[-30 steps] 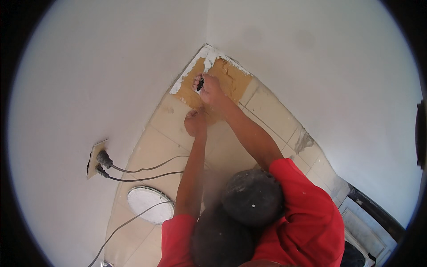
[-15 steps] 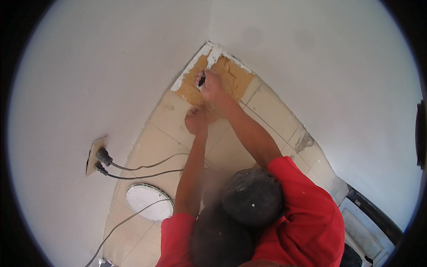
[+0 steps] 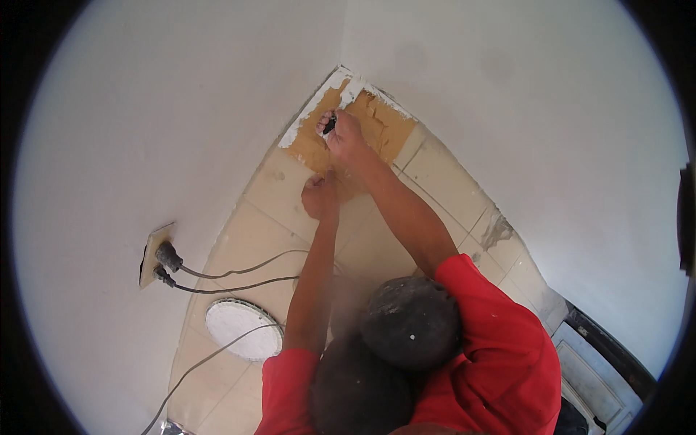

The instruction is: The person applies white plaster to a corner section of a tiled wall using a putty knife. They repeatedly scoop plaster from a bucket and spread it over the exposed area, smoothing the surface.

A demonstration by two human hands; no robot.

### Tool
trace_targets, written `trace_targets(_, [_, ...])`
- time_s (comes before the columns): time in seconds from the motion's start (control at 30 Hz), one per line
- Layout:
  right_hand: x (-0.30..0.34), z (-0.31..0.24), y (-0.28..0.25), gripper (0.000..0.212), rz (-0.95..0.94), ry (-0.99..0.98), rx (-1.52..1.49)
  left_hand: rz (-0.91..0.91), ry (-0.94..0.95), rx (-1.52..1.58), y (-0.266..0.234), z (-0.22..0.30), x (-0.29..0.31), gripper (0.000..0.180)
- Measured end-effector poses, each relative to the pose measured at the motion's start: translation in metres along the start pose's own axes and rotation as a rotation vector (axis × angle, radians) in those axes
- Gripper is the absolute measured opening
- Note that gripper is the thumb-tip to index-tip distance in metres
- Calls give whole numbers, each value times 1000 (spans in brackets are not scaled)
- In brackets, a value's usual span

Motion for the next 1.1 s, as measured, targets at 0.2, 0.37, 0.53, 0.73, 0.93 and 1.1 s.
trace_targets(0.2, [-13, -5, 4, 18, -20, 17, 28, 5, -27, -9, -1, 6, 5, 55])
trace_targets(0.37, [-3, -6, 7, 18, -66, -26, 74, -1, -32, -34, -4, 9, 7, 56])
trace_targets(0.53, [23, 10, -13, 17, 5, 14, 161, -9, -51, -53, -8, 13, 10, 54])
trace_targets(0.73, [9, -2, -14, 15, -15, 40, 101, -2, -34, -36, -2, 8, 6, 53])
trace_targets(0.93, [2, -15, -4, 15, -12, -25, 53, -3, -18, -30, -4, 10, 7, 54])
trace_targets(1.1, [2, -8, 6, 15, 5, -14, 78, 27, -9, -18, -7, 14, 11, 53])
Point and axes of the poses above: each hand's wrist, its own x-axis away from the middle knuckle, its own y-axis out of the palm, z = x × y, the point moved 4 cm from there along -x, towards the middle knuckle, and after that the axes turned 4 degrees about x, right-handed, at the moved point
